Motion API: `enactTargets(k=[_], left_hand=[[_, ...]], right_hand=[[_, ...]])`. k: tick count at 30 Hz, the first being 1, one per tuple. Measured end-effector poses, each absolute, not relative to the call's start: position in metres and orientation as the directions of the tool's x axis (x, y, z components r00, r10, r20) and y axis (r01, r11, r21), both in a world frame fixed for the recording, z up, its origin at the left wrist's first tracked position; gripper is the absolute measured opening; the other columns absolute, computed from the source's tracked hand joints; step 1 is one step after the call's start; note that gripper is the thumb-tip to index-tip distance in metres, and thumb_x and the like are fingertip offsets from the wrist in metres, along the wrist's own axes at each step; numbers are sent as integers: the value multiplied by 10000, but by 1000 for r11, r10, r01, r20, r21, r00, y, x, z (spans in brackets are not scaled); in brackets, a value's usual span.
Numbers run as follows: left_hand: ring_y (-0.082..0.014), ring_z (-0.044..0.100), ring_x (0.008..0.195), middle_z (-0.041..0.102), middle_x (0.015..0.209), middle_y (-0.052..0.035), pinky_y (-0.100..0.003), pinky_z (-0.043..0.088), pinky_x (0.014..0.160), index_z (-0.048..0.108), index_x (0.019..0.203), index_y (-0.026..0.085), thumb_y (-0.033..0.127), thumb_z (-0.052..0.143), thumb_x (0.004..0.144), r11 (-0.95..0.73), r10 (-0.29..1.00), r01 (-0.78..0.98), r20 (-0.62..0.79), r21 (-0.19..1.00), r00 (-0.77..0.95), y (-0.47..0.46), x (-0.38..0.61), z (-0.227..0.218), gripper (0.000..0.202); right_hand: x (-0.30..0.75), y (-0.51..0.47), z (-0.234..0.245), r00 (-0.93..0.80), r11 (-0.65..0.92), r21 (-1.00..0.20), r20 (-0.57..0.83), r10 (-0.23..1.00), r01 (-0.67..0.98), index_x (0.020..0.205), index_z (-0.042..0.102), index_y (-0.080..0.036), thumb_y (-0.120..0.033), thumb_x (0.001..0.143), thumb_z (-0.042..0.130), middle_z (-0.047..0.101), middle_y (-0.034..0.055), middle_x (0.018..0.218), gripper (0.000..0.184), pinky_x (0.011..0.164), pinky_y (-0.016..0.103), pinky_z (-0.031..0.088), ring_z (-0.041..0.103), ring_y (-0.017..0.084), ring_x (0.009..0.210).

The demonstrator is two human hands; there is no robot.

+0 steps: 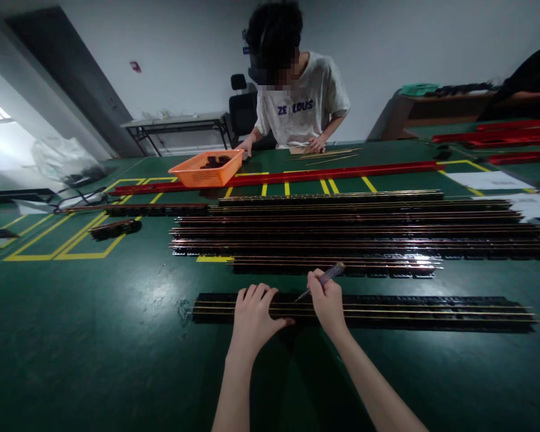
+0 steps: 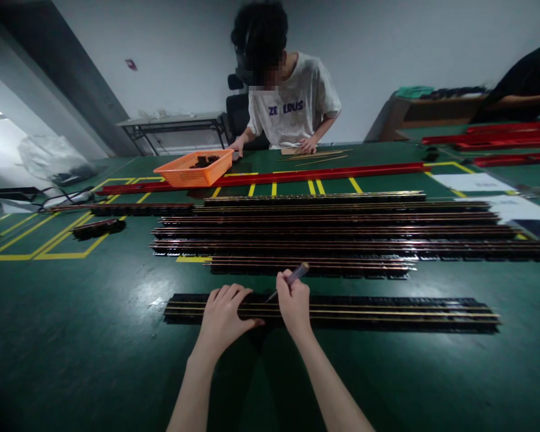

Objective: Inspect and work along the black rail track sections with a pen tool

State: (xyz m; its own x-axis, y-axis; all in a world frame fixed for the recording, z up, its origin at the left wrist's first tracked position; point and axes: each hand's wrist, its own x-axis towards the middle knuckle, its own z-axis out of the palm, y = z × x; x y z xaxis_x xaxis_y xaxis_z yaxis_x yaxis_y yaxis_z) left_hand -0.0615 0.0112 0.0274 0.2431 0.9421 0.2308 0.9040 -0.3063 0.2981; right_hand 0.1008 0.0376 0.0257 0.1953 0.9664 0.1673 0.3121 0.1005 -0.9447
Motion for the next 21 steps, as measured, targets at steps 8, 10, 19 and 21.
enactTargets(k=[8,10,19,21], left_hand=[[-251,551,953,629,992,-56,-473,366,913,605,991,177,510,664,665,-329,933,900,245,286,264,10,-57,24,470],[-251,552,949,631,987,-57,-472,365,912,605,987,176,530,652,669,-331,934,898,239,290,267,11,-57,23,478],[-250,556,920,634,977,-61,-475,373,886,603,995,190,569,631,671,-357,922,888,262,290,285,14,-63,21,499],[-248,556,913,634,966,-56,-471,373,884,606,980,195,557,644,664,-353,923,889,265,293,279,14,-65,22,482]], right_hand=[[97,36,28,244,105,-948,183,952,299,549,366,-212,-387,831,418,292,-66,478,335,495,235,279,336,98,451],[97,36,28,240,112,-952,184,953,286,544,368,-212,-382,827,423,289,-65,479,335,496,234,282,337,99,454],[102,42,31,168,17,-967,61,984,254,550,427,-215,-418,805,458,389,-48,433,328,458,239,311,389,115,419],[107,45,34,64,1,-960,20,998,282,554,455,-213,-427,799,467,449,-37,422,326,494,248,356,447,130,426]])
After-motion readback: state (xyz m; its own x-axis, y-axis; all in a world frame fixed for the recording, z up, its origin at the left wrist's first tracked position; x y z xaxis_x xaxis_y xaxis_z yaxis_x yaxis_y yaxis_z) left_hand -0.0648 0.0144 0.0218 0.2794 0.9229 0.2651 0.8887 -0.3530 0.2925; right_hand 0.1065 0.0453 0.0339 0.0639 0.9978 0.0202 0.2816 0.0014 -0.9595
